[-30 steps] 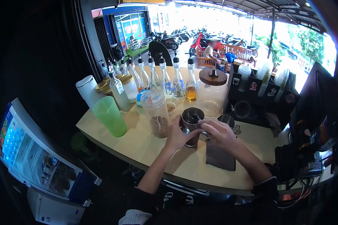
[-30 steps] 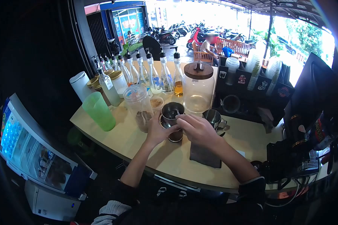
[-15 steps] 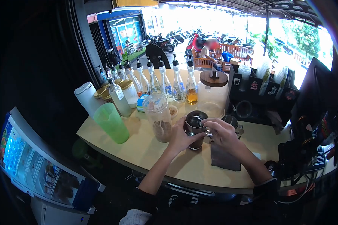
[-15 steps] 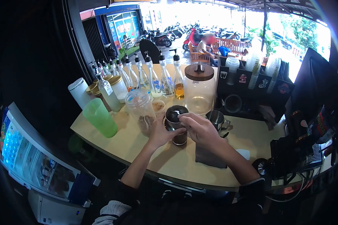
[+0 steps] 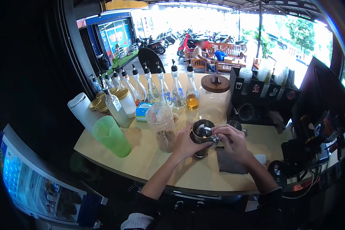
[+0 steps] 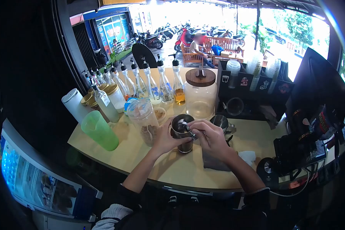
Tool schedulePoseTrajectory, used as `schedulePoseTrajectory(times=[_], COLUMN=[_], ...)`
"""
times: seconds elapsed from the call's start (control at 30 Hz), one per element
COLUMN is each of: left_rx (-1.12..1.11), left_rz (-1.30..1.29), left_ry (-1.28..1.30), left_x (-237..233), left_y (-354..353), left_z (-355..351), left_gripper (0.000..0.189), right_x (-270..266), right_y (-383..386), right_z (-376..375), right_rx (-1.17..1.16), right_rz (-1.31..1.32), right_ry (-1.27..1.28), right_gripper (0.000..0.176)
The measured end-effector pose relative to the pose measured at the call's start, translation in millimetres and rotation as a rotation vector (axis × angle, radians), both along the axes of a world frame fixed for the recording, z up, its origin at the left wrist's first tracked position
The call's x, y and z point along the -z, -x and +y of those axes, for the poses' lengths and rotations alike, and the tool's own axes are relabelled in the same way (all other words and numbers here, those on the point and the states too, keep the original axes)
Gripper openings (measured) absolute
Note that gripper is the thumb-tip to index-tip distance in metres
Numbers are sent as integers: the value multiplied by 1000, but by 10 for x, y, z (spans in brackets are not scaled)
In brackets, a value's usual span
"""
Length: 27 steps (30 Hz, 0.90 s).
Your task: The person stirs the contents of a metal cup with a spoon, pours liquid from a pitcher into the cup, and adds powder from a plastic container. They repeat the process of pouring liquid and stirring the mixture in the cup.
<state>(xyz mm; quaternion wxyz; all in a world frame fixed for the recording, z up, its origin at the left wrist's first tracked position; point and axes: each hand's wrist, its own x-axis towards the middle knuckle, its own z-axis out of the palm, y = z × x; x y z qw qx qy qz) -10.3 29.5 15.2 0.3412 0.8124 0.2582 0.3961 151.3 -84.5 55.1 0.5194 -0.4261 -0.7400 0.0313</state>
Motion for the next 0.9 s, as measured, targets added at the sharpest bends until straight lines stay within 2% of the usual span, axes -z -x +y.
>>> schedulePoseTrajectory(times=[0.1,0.2,0.3,0.47,0.6,0.67,0.8,0.9], left_rx=[30,64,134,220,250,243,295,299], left_rz=[-23,-14,-61,-114,-108,-93,-45,-14], left_ry=[-8,-34,-34,23,-55,-64,-33,-49], left_x=[-11,-50,-160,-254,-225,-212,-189,-224], left_y=[14,36,43,39,2,3,9,38], left_z=[23,36,26,35,145,213,313,323], left_gripper=[81,82,81,79,79,80,83,84], right_x=[-41,-58,-102,-98,-109,-107,-135,-160], right_y=[28,18,-11,-26,-64,-75,-100,-136], right_z=[-12,-51,-76,-104,-70,-92,-58,-32], right_rx=[46,-29,67,-76,-69,-157,-109,-167], right_rz=[0,100,52,238,296,347,350,410], right_ry=[15,80,19,106,82,191,158,191], right_gripper=[9,7,7,10,15,17,18,18])
